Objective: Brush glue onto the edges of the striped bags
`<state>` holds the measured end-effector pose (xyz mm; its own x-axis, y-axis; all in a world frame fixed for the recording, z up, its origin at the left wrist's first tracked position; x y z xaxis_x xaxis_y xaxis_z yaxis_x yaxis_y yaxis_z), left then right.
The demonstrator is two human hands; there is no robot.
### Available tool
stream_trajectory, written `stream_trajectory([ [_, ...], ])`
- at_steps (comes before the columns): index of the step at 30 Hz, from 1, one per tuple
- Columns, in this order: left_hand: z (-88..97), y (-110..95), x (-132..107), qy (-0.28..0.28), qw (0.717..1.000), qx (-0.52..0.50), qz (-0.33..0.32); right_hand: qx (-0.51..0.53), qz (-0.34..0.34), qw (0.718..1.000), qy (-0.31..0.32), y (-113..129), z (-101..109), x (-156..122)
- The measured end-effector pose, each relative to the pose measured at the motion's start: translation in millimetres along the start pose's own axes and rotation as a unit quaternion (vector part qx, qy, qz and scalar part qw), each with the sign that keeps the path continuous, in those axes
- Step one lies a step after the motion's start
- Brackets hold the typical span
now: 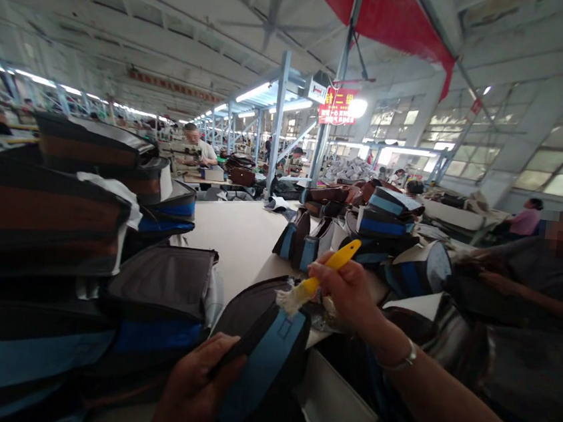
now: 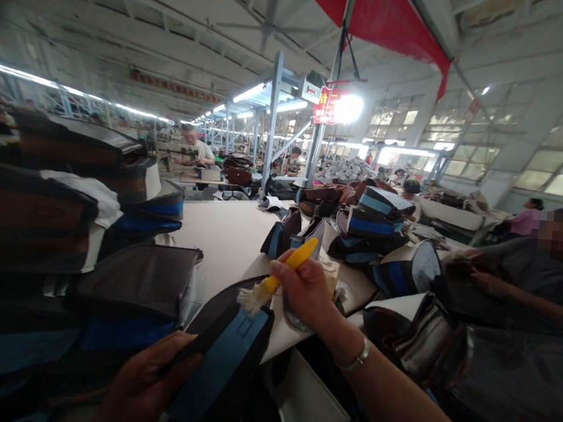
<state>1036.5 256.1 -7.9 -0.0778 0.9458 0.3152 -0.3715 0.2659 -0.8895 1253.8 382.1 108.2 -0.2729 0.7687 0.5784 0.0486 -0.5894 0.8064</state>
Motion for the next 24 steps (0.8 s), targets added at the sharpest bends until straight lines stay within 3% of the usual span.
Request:
stream_trajectory([
  [2,2.2,5,0,-0.009,1.0,-0.003,0.007,-0.057,0.028,0.998,0.027,1,-1,-6],
  [6,4.3,8,1,-0.003,1.0,0.008,0.022,-0.07,0.087,0.993,-0.024,5,9,-20],
  [10,6.6,6,1,-0.006,1.0,0.002,0.021,-0.12,0.102,0.987,0.036,3,3,-31],
  [13,7.8,2,1,-0.027,0.999,0.044,-0.016,-0.114,0.111,0.987,-0.004,-1,10,-33],
  [15,7.5,-4,0,-0.07,0.988,0.109,-0.088,-0.134,0.1,0.986,0.03,-4,10,-31],
  [17,2.4,-14,-6,-0.132,0.948,0.206,-0.205,-0.176,0.08,0.98,0.054,-3,14,-26],
  [20,-19.4,-26,-20,-0.196,0.836,0.351,-0.374,-0.169,0.075,0.983,-0.013,18,33,-14],
  [22,-35.1,-26,-25,-0.198,0.786,0.41,-0.419,-0.123,0.079,0.988,-0.041,36,39,-8],
  [24,-46.3,-24,-27,-0.183,0.765,0.44,-0.434,-0.094,0.062,0.993,-0.031,47,35,-4],
])
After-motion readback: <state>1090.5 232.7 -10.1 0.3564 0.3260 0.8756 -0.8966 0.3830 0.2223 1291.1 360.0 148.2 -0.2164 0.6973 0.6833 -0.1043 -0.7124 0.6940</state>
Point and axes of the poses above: each hand's wrist, its own x-axis towards the middle knuckle, its own z-axis out of the back of the hand, y = z × x, the point moved 6 cm from there along x, towards the middle knuckle, and after that the axes turned 1 degree about x, right-handed, at the moved point
